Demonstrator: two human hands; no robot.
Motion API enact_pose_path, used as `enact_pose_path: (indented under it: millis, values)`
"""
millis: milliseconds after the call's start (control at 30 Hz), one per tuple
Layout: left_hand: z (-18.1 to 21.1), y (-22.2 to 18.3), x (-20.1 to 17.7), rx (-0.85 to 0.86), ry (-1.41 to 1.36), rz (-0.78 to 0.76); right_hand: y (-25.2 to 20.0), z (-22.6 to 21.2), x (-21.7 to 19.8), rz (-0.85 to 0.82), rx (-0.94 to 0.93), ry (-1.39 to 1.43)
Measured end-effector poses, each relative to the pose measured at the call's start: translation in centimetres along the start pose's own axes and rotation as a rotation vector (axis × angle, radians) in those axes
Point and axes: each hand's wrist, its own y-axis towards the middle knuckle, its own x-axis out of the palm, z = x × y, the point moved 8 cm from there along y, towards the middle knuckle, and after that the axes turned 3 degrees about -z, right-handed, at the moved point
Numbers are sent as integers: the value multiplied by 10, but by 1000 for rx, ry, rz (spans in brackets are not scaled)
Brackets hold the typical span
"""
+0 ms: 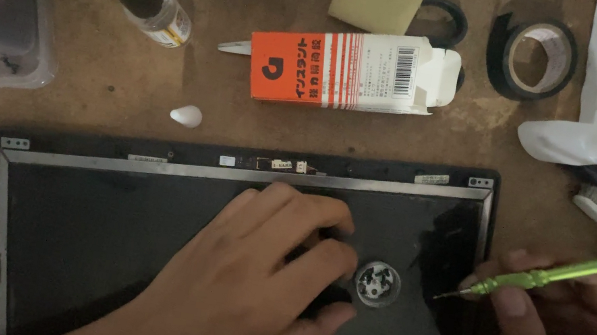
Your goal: Repairing a laptop screen by unscrewing the frame and hinges.
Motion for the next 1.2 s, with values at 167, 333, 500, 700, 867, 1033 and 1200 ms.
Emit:
enact_pose_path:
  millis: [167, 333, 500, 700, 867, 1033, 1200]
  values:
    - [1, 0, -2, -2, -5, 5, -1, 8, -2, 26, 82, 106]
    - [0, 1, 1, -1, 7, -13, -3, 12, -1, -4, 124, 102]
    - [-1, 1, 2, -2, 1, -8, -3, 7, -1, 26, 66, 184]
    - [0, 1, 2, 7, 10, -2, -2, 4, -2, -9, 18, 179]
    - [-1, 1, 2, -6, -6, -12, -8, 20, -7, 45, 34, 229]
    - [5, 3, -7, 63, 64, 54, -12, 48, -12, 63, 199, 149]
    - [6, -2, -26, 65, 1, 110, 2, 65, -5, 160, 55, 232]
